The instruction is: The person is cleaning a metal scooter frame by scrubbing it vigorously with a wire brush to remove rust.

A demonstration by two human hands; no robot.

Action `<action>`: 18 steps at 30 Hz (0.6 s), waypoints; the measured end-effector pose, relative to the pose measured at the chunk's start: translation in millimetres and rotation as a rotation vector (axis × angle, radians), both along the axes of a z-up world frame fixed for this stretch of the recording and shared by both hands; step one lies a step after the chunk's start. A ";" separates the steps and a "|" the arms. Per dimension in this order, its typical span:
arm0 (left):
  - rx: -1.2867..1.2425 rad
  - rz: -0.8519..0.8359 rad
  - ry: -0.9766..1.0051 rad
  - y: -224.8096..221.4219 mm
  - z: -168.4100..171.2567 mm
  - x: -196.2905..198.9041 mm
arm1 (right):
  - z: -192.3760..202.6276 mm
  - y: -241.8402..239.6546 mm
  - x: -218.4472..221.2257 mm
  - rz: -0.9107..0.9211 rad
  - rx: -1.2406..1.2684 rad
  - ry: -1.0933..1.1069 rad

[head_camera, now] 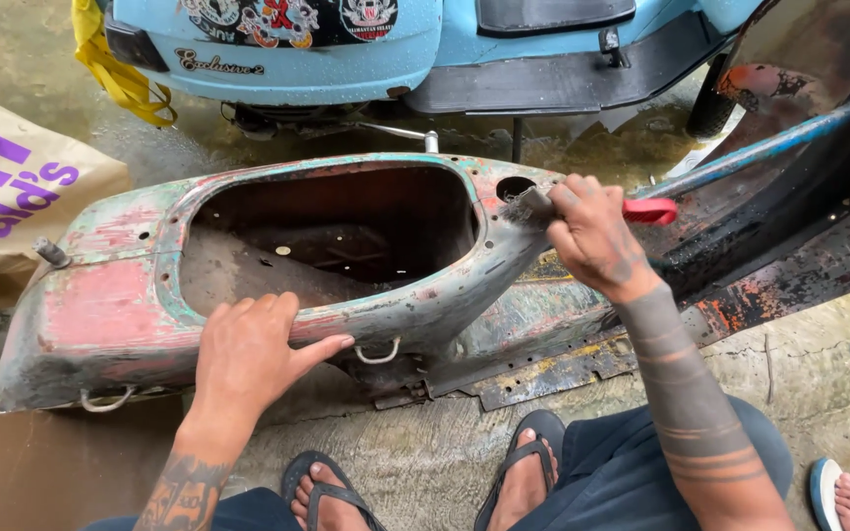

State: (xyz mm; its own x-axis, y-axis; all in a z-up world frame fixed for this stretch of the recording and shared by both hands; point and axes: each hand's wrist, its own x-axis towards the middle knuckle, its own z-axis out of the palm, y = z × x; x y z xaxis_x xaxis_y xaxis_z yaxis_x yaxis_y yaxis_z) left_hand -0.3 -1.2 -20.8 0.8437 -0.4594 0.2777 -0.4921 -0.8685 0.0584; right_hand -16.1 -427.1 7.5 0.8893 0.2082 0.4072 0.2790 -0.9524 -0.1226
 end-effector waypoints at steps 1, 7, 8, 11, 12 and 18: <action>-0.001 0.003 -0.002 0.0 0.4 0.7 | -8.7 -16.0 4.6 0.003 -0.001 -0.002; -0.024 0.004 0.007 -0.4 -0.5 1.6 | -31.0 -31.2 5.3 -0.034 -0.217 -0.070; -0.026 0.005 0.000 -1.6 -1.3 2.2 | -35.0 -38.8 9.0 -0.051 -0.244 -0.078; -0.004 -0.013 0.008 1.6 0.1 -0.1 | -53.3 -55.3 9.1 -0.150 -0.333 -0.123; 0.002 -0.017 0.004 1.5 2.0 0.0 | -56.4 -62.3 10.8 -0.219 -0.414 -0.181; 0.045 0.008 0.073 1.8 2.8 1.1 | -43.8 -44.6 -5.6 -0.175 -0.051 -0.106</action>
